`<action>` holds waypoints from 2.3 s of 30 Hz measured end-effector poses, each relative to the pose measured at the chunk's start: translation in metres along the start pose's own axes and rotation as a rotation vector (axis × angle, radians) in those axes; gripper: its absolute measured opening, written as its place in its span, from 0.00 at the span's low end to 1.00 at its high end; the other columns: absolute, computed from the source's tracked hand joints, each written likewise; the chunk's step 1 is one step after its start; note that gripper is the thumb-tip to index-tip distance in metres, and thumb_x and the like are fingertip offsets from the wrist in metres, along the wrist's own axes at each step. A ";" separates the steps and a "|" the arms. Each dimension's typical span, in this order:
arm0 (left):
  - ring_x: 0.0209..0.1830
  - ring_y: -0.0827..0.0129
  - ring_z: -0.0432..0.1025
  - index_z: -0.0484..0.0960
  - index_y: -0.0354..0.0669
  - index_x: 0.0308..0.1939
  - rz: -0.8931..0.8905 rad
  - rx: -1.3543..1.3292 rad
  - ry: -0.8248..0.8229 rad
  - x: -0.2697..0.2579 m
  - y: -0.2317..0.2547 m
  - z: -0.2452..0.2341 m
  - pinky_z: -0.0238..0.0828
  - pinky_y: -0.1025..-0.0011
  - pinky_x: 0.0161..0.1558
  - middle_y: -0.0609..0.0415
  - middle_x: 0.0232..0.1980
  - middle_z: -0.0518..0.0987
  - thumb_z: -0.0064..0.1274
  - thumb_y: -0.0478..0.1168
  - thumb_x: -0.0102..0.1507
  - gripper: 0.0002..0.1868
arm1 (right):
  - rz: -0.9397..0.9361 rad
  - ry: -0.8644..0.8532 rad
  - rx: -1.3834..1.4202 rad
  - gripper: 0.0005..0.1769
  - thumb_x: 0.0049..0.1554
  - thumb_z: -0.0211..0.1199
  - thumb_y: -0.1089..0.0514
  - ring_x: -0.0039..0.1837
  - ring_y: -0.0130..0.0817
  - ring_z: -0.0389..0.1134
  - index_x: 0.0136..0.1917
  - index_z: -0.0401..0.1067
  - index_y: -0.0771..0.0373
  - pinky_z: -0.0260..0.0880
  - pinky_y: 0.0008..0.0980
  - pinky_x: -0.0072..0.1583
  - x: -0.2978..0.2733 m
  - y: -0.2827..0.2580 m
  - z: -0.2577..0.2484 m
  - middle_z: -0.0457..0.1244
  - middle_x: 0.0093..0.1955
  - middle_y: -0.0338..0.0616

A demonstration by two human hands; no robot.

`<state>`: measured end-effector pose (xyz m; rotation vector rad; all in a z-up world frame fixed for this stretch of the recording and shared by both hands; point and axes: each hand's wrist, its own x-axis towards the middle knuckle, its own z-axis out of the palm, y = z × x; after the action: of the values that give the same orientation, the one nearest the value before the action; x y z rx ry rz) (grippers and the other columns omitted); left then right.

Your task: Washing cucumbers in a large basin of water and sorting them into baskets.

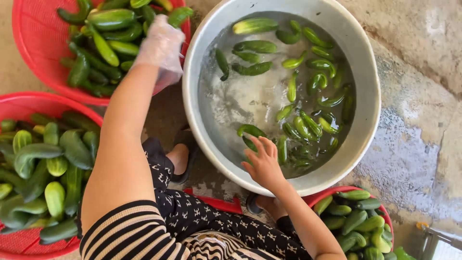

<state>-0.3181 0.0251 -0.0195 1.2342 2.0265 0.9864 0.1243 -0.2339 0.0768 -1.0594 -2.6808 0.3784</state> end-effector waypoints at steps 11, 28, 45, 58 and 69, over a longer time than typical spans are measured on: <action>0.60 0.66 0.76 0.65 0.40 0.71 -0.196 -0.020 0.262 -0.113 0.066 -0.158 0.75 0.73 0.60 0.45 0.70 0.70 0.46 0.38 0.67 0.27 | 0.325 0.035 -0.203 0.19 0.52 0.68 0.46 0.75 0.56 0.52 0.53 0.79 0.58 0.53 0.54 0.72 -0.057 0.022 0.016 0.59 0.71 0.52; 0.37 0.60 0.73 0.81 0.53 0.33 0.793 0.515 -0.164 -0.123 0.050 0.207 0.74 0.64 0.41 0.55 0.34 0.80 0.54 0.44 0.57 0.04 | 0.801 -0.402 0.032 0.26 0.61 0.55 0.34 0.71 0.49 0.54 0.62 0.76 0.51 0.55 0.51 0.69 -0.086 0.078 0.052 0.61 0.68 0.45; 0.78 0.64 0.59 0.59 0.48 0.76 0.400 0.851 -1.250 -0.226 0.059 0.242 0.56 0.65 0.77 0.51 0.75 0.68 0.53 0.57 0.65 0.40 | 0.816 -0.513 0.074 0.27 0.66 0.51 0.35 0.69 0.44 0.59 0.65 0.74 0.53 0.59 0.47 0.68 -0.039 0.107 0.046 0.64 0.64 0.46; 0.73 0.66 0.64 0.64 0.54 0.73 0.359 0.730 -1.081 -0.196 0.038 0.261 0.61 0.64 0.73 0.55 0.68 0.73 0.54 0.56 0.64 0.35 | 0.630 -0.791 0.646 0.15 0.65 0.49 0.56 0.62 0.53 0.70 0.56 0.74 0.64 0.73 0.42 0.61 -0.082 -0.008 -0.032 0.62 0.64 0.48; 0.67 0.62 0.71 0.73 0.56 0.65 0.244 0.671 -1.065 -0.206 0.068 0.249 0.70 0.56 0.67 0.55 0.63 0.78 0.55 0.52 0.64 0.25 | 0.662 -0.848 0.774 0.24 0.65 0.44 0.46 0.63 0.56 0.67 0.60 0.74 0.63 0.65 0.49 0.64 -0.039 -0.043 0.099 0.65 0.62 0.59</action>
<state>-0.0079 -0.0668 -0.0873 1.8252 1.3281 -0.3477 0.0941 -0.3059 -0.0068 -1.6851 -2.1709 2.1674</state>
